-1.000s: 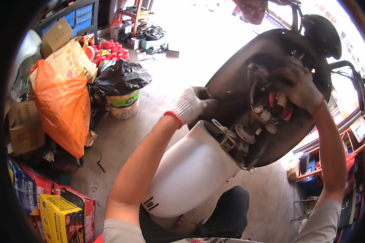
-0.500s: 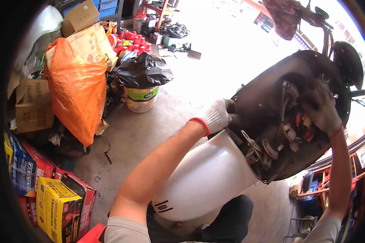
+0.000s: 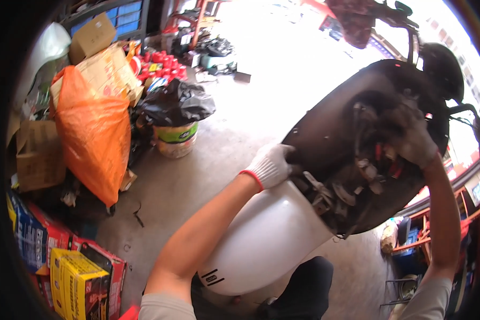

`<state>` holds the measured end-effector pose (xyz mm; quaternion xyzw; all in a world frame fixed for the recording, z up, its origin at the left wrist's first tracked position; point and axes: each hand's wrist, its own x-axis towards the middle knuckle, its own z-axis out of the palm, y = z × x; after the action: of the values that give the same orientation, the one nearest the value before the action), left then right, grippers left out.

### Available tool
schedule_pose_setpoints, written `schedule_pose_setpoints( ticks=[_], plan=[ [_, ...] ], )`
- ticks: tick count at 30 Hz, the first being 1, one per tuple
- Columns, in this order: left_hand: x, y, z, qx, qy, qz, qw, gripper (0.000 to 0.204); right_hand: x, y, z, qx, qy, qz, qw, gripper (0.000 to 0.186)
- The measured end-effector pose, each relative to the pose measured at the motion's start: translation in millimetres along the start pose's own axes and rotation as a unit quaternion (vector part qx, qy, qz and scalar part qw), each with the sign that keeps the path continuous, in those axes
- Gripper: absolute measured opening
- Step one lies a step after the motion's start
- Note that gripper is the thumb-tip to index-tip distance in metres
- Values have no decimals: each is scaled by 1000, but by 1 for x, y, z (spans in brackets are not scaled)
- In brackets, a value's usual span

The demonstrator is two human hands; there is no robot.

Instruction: Repairing the front body and electrical components of a white scooter.

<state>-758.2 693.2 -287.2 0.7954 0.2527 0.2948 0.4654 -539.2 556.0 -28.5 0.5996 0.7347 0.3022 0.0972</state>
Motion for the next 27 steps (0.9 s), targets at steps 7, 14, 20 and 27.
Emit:
schedule_pose_setpoints(
  ticks=[7,14,20,27],
  plan=[
    [-2,4,-17,-75,57,-34,995,23,15,-26,-14,-12,-66,36,997,39],
    [-6,45,-18,-58,114,-2,992,20,10,-26,-12,-17,-42,20,999,37],
    [-3,58,-12,-36,145,-11,989,20,6,-38,-14,-38,41,0,998,32],
    [0,42,-19,6,122,-31,992,31,-16,-84,-13,-58,89,-21,994,35]
  ],
)
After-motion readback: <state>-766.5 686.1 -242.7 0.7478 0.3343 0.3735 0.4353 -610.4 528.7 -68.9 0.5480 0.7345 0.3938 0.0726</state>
